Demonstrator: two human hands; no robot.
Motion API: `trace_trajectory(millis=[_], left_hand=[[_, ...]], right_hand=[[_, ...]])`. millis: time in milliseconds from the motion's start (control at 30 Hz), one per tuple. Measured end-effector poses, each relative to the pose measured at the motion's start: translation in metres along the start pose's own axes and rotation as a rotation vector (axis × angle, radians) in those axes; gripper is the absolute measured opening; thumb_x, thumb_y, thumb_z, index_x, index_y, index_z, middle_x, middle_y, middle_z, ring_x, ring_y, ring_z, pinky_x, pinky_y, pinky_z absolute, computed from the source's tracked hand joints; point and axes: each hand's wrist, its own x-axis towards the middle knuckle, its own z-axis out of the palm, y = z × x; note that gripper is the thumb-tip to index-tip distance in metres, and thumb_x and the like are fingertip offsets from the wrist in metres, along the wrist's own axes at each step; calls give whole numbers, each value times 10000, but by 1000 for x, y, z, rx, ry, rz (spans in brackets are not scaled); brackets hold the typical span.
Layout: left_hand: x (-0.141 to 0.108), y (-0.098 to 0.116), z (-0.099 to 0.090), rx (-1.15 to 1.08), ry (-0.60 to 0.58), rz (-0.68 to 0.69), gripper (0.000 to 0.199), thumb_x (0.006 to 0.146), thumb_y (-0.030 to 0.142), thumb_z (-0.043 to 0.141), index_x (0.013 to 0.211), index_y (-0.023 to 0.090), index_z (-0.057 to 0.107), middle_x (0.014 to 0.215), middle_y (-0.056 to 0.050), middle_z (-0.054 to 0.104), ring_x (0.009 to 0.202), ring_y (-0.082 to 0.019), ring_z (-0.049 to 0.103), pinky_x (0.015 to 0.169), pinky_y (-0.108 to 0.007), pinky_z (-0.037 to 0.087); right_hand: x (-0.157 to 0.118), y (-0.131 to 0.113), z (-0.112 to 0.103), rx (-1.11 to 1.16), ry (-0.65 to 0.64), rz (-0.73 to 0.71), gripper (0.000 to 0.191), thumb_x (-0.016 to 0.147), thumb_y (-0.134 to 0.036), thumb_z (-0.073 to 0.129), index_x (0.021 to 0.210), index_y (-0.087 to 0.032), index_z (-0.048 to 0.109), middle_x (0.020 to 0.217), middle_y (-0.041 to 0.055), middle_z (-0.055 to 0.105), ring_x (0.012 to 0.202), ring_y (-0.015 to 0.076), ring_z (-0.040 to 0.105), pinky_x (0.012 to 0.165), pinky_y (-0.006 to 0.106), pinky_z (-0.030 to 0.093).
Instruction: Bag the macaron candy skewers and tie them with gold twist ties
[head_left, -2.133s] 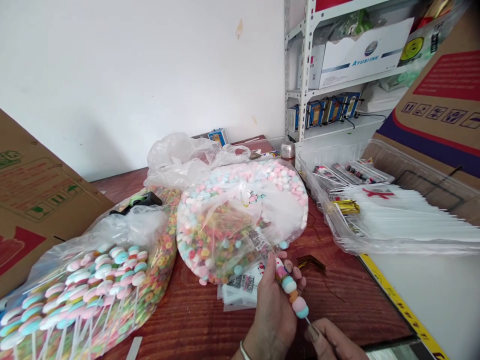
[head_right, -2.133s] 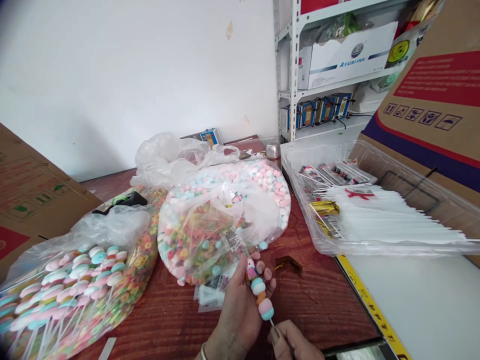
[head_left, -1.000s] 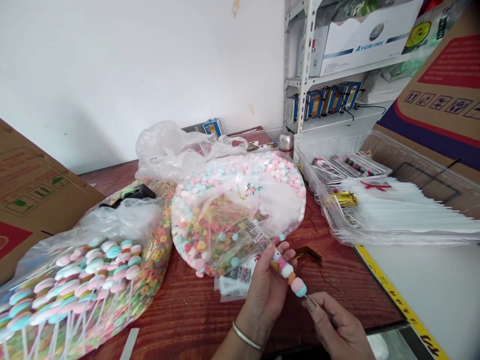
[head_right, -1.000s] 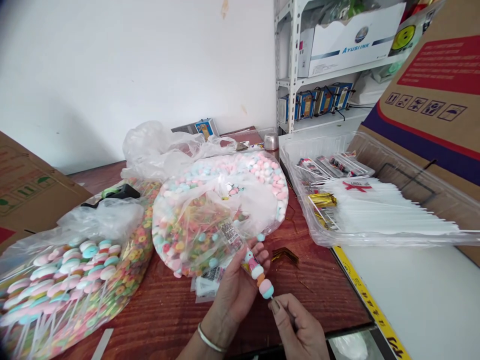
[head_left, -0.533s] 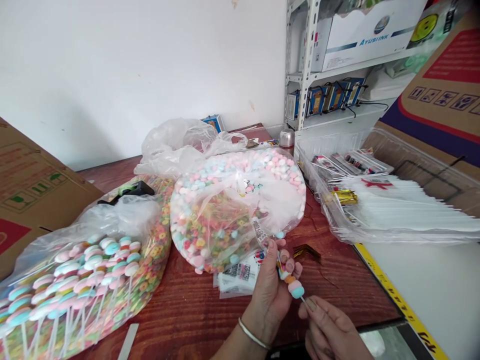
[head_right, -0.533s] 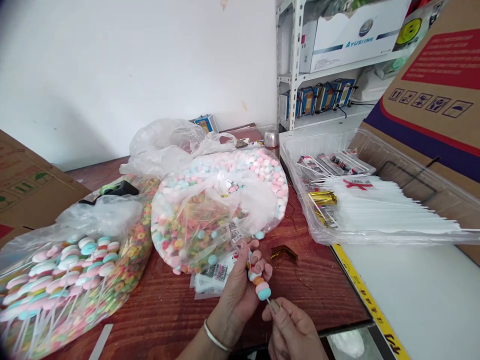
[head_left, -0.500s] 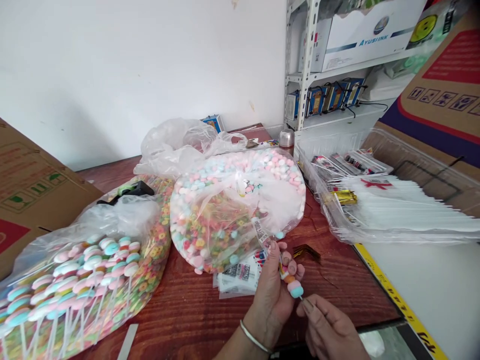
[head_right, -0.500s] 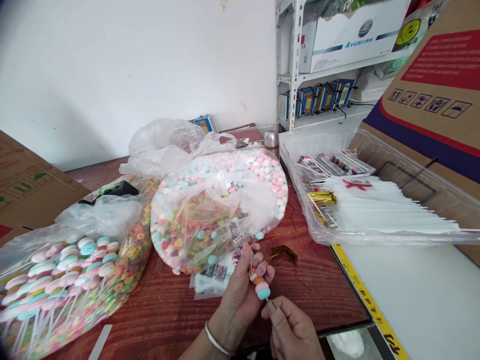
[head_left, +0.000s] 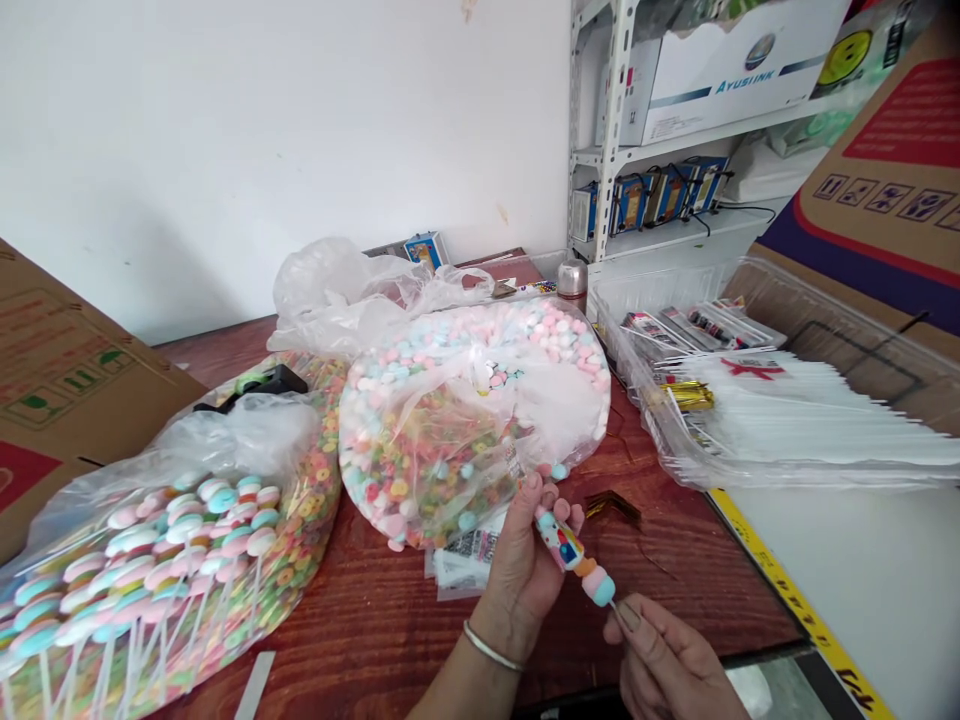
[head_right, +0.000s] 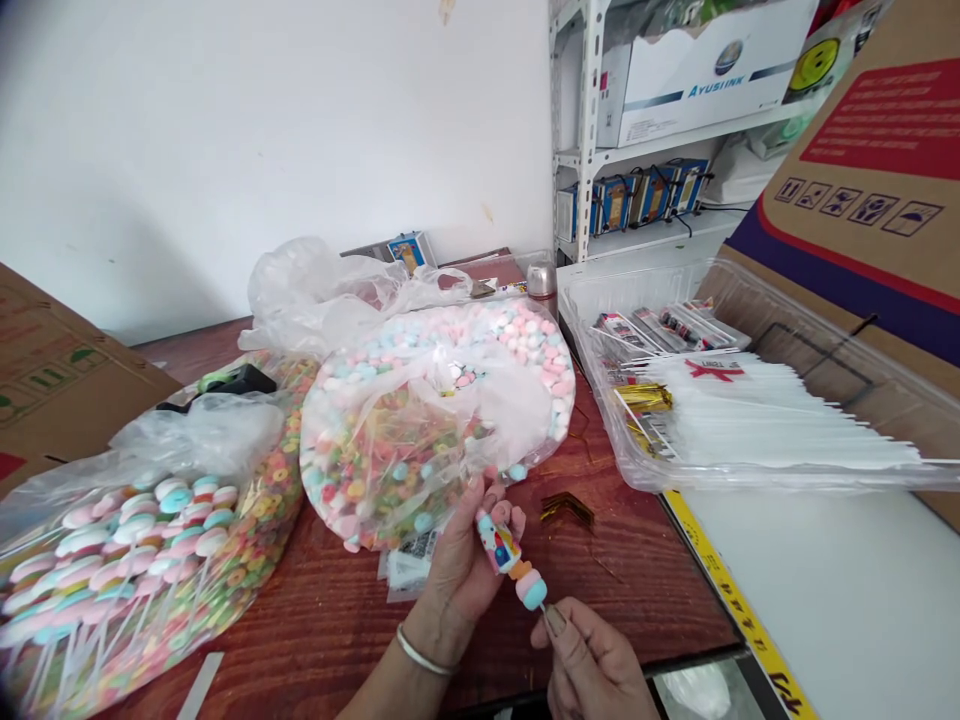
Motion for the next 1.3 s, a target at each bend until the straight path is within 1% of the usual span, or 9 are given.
trace_trajectory(millis=[100, 233, 367, 467, 600, 767, 1033, 1167, 1300], left_hand=[[-5, -20, 5, 53, 78, 41, 180, 862, 261, 663, 756, 144, 576, 622, 67, 492, 485, -36, 448, 614, -232, 495], [-11, -33, 9, 93, 138, 46, 217, 868, 336, 650, 791, 151, 568, 619, 58, 487, 474, -47, 431, 590, -242, 490], [-9, -25, 7, 0, 186, 17, 215, 889, 357, 617, 878, 145, 585, 643, 51, 503, 495, -43, 456, 598, -224, 485], [-7, -18, 6, -22, 160, -36, 272, 874, 417, 622, 894, 148, 588, 652, 52, 505, 505, -46, 470, 613, -226, 490], [-6, -11, 8, 13, 124, 8, 257, 880, 421, 608, 892, 165, 582, 658, 56, 500, 522, -57, 484, 618, -231, 489], [-7, -10, 13, -6, 111, 0, 277, 882, 449, 590, 853, 174, 569, 661, 52, 499, 525, -61, 482, 634, -234, 486], [-19, -37, 7, 115, 135, -18, 335, 839, 503, 623, 837, 173, 565, 659, 20, 533, 563, -105, 523, 632, -261, 498], [-16, -26, 3, 101, 104, -27, 321, 865, 433, 623, 1002, 142, 608, 814, -28, 608, 692, -124, 601, 703, -272, 524], [-3, -2, 5, 94, 76, 17, 230, 873, 304, 647, 1041, 151, 610, 736, 39, 557, 539, -44, 519, 597, -205, 510]], right_hand=[[-3, -9, 9, -282, 168, -137, 502, 879, -678, 471, 784, -197, 579, 471, -84, 379, 406, 78, 326, 401, 188, 295], [-4, -17, 9, -753, 306, -361, 374, 955, -526, 419, 827, -221, 594, 714, 9, 643, 647, 152, 616, 606, 214, 480], [-7, -9, -8, -1084, 235, -482, 256, 986, -407, 389, 1007, -265, 601, 742, -8, 702, 608, 156, 684, 584, 204, 507], [-10, 0, -14, -1198, 166, -538, 238, 985, -364, 390, 962, -273, 610, 704, -11, 691, 583, 163, 671, 571, 217, 500], [-11, 3, -3, -875, 167, -391, 334, 976, -462, 386, 834, -237, 587, 646, -16, 606, 546, 135, 577, 537, 209, 444], [-9, -4, 11, -275, 43, -40, 484, 885, -694, 421, 756, -232, 485, 461, -125, 248, 366, 73, 198, 371, 194, 249], [-4, -19, 14, -691, 245, -312, 337, 954, -488, 427, 842, -211, 583, 733, 10, 613, 652, 167, 552, 622, 249, 415], [-4, -18, 11, -529, 176, -257, 387, 947, -547, 432, 806, -206, 550, 649, -37, 474, 566, 121, 431, 532, 220, 350], [-7, -13, 12, -241, 16, -78, 472, 902, -676, 428, 825, -216, 500, 517, -122, 228, 436, 76, 177, 418, 212, 132]])
